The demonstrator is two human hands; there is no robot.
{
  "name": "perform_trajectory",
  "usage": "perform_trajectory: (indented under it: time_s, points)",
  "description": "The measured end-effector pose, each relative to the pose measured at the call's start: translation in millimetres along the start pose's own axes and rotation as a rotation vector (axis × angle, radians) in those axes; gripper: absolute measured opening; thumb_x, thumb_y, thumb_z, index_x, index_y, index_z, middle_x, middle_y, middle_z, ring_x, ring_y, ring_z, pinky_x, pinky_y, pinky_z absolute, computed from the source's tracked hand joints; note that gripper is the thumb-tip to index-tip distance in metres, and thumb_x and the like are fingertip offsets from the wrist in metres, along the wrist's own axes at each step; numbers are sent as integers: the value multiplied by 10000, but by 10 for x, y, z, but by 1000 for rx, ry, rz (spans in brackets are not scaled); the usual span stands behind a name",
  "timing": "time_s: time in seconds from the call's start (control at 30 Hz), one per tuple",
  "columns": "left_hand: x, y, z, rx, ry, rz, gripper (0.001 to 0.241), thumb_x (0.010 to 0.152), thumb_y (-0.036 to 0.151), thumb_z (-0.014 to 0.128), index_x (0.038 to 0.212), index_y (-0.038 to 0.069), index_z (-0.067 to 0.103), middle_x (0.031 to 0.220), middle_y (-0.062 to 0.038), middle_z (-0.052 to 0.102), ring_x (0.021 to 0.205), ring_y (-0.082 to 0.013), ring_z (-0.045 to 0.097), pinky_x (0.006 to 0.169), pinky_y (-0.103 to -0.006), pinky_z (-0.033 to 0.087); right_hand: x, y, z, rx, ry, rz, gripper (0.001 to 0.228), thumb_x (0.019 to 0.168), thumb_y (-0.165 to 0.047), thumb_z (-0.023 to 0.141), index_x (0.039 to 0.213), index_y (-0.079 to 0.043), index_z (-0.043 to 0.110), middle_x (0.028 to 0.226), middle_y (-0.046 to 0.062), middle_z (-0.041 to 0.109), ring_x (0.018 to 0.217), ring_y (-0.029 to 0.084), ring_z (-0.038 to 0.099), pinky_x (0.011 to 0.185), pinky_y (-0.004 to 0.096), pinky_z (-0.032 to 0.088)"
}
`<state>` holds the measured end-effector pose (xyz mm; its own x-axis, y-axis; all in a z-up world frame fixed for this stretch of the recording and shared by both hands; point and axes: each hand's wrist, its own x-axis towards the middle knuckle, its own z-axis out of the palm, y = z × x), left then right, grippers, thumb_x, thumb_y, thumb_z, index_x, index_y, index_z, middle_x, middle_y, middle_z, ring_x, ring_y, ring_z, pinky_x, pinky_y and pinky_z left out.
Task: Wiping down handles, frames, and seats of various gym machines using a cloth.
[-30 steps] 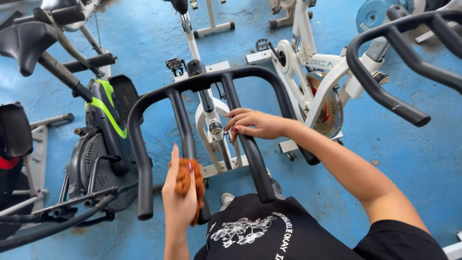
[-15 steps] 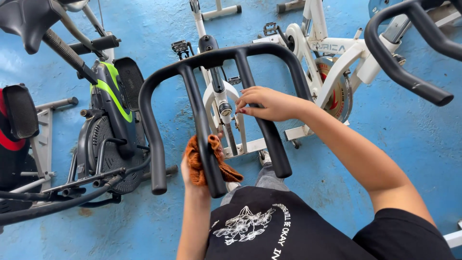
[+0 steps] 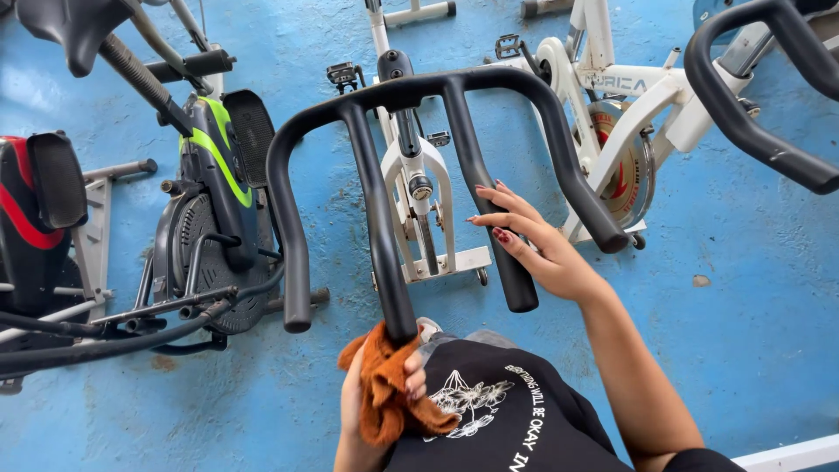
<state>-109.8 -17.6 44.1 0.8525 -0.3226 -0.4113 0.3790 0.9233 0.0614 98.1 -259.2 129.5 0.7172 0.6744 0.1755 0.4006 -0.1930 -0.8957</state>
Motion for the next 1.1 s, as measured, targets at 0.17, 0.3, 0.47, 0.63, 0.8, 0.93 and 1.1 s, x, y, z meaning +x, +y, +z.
perform_trajectory:
  time_s: [0.17,0.3,0.47,0.63,0.8,0.93,1.1]
  points:
    - [-354,-238,582,388,320,457,429,1057,395,396,1122,-14,509,835,-213,586,677,-301,583,667,-413,488,-198,-76,331,154,354,80,349,1101,-181,397,1299,-27,639,1576,146,462,1455,260,443,1081,327,424]
    - [-324,-533,780,854,316,860,438,1036,280,465,1409,77,359,958,-202,661,689,-322,754,605,-416,669,-537,-318,662,-381,864,-76,263,1091,-99,484,1323,-63,604,1484,162,469,1492,342,377,1321,564,256]
    - [-158,-1056,348,817,153,642,494,1034,217,440,1492,104,295,1188,-218,588,1077,-300,626,941,-442,574,-1401,-200,1292,-187,848,-126,326,1077,-305,393,1251,-62,525,1410,164,418,1397,319,411,1202,501,379]
    - [-29,-1413,65,1166,213,317,349,1064,408,445,807,183,518,664,43,458,572,-94,370,538,-300,288,-1776,-29,1460,628,446,403,821,949,-717,327,1518,-125,340,1527,188,461,1400,320,507,1148,471,447]
    - [-36,-1205,271,1390,-79,476,600,1040,254,472,1562,1,317,1664,-216,250,1568,-282,184,1263,-405,131,-1847,282,1458,1097,398,548,814,898,-551,591,1526,-81,375,1481,194,523,1228,364,634,1083,486,476]
    - [-177,-584,667,1464,9,519,465,979,71,550,1439,13,520,1477,-181,571,1403,-270,536,1177,-364,421,-1696,615,1480,1173,437,692,691,933,-481,557,1464,-52,447,1411,213,563,1198,369,629,1056,496,480]
    - [-400,231,1228,1652,197,988,286,1032,169,505,959,62,760,978,-55,792,900,-154,764,842,-284,608,-1249,1091,1696,1384,476,1002,488,1003,-338,495,1340,0,596,1272,249,647,1136,378,620,1003,516,489]
